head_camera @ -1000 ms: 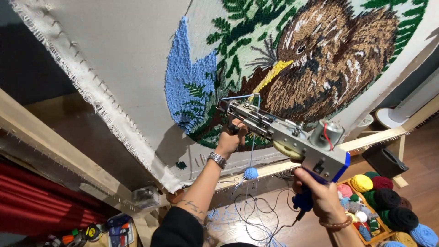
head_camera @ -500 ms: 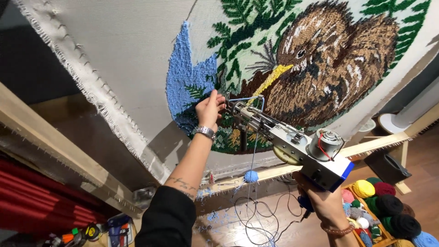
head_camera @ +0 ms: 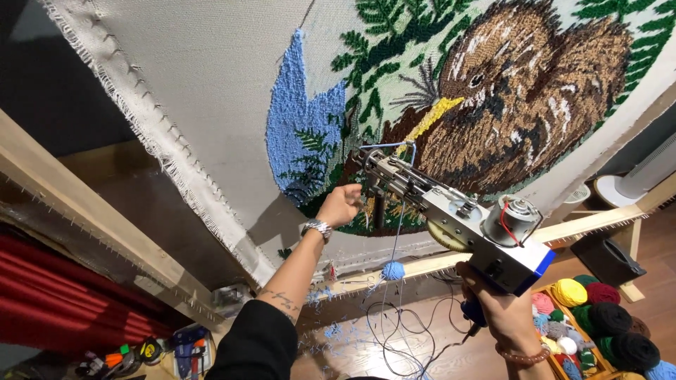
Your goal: Using a tufting gun to fill in a design with yarn on a stretched canvas frame to create a rug.
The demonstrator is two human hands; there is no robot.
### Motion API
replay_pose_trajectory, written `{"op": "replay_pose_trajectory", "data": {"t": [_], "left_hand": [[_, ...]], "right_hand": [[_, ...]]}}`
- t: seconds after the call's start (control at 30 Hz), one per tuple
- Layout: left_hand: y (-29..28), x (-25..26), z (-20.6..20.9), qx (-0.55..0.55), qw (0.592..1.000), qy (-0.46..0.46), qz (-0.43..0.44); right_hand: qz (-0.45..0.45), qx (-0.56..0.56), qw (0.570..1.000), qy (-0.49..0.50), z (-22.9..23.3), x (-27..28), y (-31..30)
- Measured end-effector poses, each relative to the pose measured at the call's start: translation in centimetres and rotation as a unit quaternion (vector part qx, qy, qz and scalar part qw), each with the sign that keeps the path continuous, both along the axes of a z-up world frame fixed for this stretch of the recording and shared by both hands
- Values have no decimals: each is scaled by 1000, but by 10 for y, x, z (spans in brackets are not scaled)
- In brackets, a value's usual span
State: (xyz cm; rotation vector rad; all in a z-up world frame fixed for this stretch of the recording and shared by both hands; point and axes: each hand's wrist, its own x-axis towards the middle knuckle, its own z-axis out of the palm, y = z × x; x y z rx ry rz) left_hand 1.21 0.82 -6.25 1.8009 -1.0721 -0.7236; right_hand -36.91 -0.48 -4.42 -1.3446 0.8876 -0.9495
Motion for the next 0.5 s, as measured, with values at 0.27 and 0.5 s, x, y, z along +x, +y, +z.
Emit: {"op": "replay_pose_trajectory", "data": {"t": [0.27,0.5], "left_hand": [[2,-23,-14,-71,971,160,-161],[-16,-17,-42,-206,925,303,-100]], "right_hand": [[-44,-4,999,-5,16,36,18],[-37,6,997,62,-17,45,8]]}}
